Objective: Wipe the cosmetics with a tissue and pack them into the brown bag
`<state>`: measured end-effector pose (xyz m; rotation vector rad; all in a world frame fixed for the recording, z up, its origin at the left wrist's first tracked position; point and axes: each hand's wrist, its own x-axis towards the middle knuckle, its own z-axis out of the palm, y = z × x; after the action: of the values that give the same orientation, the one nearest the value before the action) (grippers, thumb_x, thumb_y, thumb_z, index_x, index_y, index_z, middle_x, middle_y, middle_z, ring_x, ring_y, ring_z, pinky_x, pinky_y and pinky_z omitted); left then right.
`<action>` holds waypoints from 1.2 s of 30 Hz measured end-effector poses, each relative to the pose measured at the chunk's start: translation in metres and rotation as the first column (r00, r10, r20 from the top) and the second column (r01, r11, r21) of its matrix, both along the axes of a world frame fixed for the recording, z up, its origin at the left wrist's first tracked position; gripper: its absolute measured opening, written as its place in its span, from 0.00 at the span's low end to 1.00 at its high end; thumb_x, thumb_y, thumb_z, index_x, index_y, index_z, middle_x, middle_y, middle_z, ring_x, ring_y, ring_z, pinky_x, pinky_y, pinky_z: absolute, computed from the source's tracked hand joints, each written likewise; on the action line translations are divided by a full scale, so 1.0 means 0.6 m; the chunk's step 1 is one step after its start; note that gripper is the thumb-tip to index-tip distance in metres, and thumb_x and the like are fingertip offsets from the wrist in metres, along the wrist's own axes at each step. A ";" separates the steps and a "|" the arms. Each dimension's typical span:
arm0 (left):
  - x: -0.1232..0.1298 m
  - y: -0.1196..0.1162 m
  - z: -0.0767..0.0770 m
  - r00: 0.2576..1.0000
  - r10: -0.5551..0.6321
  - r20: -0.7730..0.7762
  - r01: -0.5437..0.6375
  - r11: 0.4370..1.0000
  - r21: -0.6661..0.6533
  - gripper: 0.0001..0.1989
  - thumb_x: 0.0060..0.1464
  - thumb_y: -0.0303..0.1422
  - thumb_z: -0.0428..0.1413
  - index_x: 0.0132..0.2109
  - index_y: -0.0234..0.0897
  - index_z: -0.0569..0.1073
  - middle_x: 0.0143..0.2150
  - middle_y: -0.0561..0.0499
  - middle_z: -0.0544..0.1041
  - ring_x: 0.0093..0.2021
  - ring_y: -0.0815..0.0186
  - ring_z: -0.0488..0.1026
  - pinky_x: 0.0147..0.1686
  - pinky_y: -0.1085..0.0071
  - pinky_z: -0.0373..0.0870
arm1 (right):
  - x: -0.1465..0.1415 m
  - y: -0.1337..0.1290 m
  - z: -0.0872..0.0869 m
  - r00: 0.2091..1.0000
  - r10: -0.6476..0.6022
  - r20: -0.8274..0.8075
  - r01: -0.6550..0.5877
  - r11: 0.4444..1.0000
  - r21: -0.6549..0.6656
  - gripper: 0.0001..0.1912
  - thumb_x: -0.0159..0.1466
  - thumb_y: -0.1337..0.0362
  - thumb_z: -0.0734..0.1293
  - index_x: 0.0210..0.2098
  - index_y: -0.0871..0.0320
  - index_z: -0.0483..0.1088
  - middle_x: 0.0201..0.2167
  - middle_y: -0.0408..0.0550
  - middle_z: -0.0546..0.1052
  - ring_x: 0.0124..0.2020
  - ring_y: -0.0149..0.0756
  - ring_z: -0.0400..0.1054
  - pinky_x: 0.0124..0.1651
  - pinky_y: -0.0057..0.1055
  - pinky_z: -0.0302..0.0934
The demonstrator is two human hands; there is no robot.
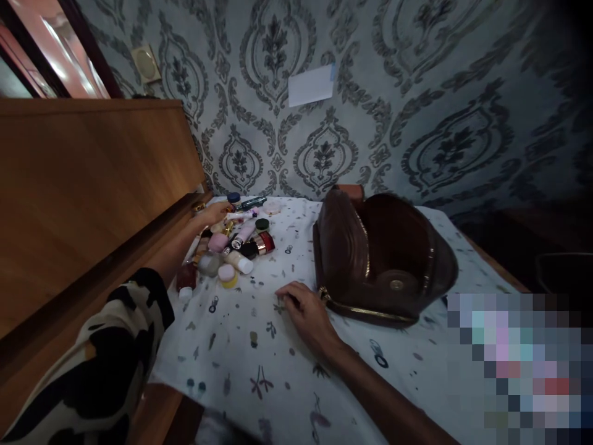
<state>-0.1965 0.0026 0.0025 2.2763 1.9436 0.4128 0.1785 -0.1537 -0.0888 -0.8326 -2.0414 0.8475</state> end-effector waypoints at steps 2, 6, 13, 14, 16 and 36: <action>-0.019 -0.021 0.014 0.999 0.005 -0.038 -0.008 0.998 -0.060 0.15 0.59 0.40 0.55 0.47 0.34 0.77 0.45 0.47 0.79 0.45 0.58 0.75 0.46 0.64 0.72 | 0.000 0.001 0.000 1.000 -0.004 0.002 0.004 1.000 -0.009 0.12 0.61 0.73 0.60 0.35 0.56 0.75 0.36 0.49 0.78 0.41 0.40 0.71 0.45 0.35 0.63; -0.034 -0.088 0.020 0.996 -0.044 -0.084 0.031 0.988 -0.151 0.22 0.54 0.46 0.54 0.49 0.36 0.77 0.45 0.48 0.80 0.45 0.60 0.74 0.44 0.71 0.69 | -0.001 0.002 0.002 1.000 0.006 0.022 -0.005 1.000 -0.011 0.13 0.62 0.72 0.60 0.36 0.56 0.75 0.36 0.49 0.79 0.41 0.40 0.72 0.44 0.35 0.64; -0.002 -0.143 -0.010 0.988 -0.127 -0.085 0.110 0.977 -0.181 0.27 0.47 0.48 0.58 0.51 0.37 0.76 0.50 0.46 0.77 0.50 0.55 0.71 0.49 0.68 0.67 | -0.003 0.001 0.005 0.998 -0.005 0.065 0.006 1.000 -0.004 0.13 0.61 0.70 0.60 0.36 0.56 0.76 0.35 0.49 0.78 0.39 0.40 0.71 0.42 0.35 0.64; 0.002 -0.142 -0.012 0.988 -0.130 -0.089 0.112 0.977 -0.179 0.25 0.47 0.47 0.58 0.49 0.37 0.77 0.47 0.47 0.77 0.49 0.55 0.71 0.47 0.68 0.67 | -0.003 0.001 0.004 0.998 -0.005 0.065 0.005 1.000 -0.003 0.13 0.61 0.69 0.60 0.36 0.57 0.76 0.35 0.49 0.78 0.38 0.40 0.71 0.42 0.35 0.64; 0.009 -0.139 -0.014 0.986 -0.137 -0.095 0.119 0.978 -0.173 0.22 0.46 0.44 0.58 0.46 0.36 0.77 0.43 0.48 0.78 0.45 0.57 0.72 0.44 0.69 0.68 | -0.004 0.001 0.002 0.998 -0.004 0.064 0.004 1.000 0.000 0.13 0.62 0.68 0.59 0.35 0.57 0.76 0.34 0.49 0.78 0.37 0.39 0.71 0.41 0.35 0.64; 0.001 -0.170 -0.028 0.995 -0.076 -0.058 0.077 0.997 0.019 0.18 0.48 0.40 0.57 0.45 0.36 0.71 0.46 0.46 0.74 0.46 0.56 0.69 0.47 0.64 0.65 | -0.003 -0.002 0.009 0.997 0.005 0.079 -0.008 0.999 0.035 0.13 0.62 0.68 0.59 0.35 0.57 0.76 0.34 0.49 0.78 0.35 0.39 0.70 0.40 0.35 0.64</action>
<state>-0.1960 -0.0992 -0.0142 2.3926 1.8788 0.3656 0.1770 -0.1548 -0.0833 -0.8521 -2.1226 0.7913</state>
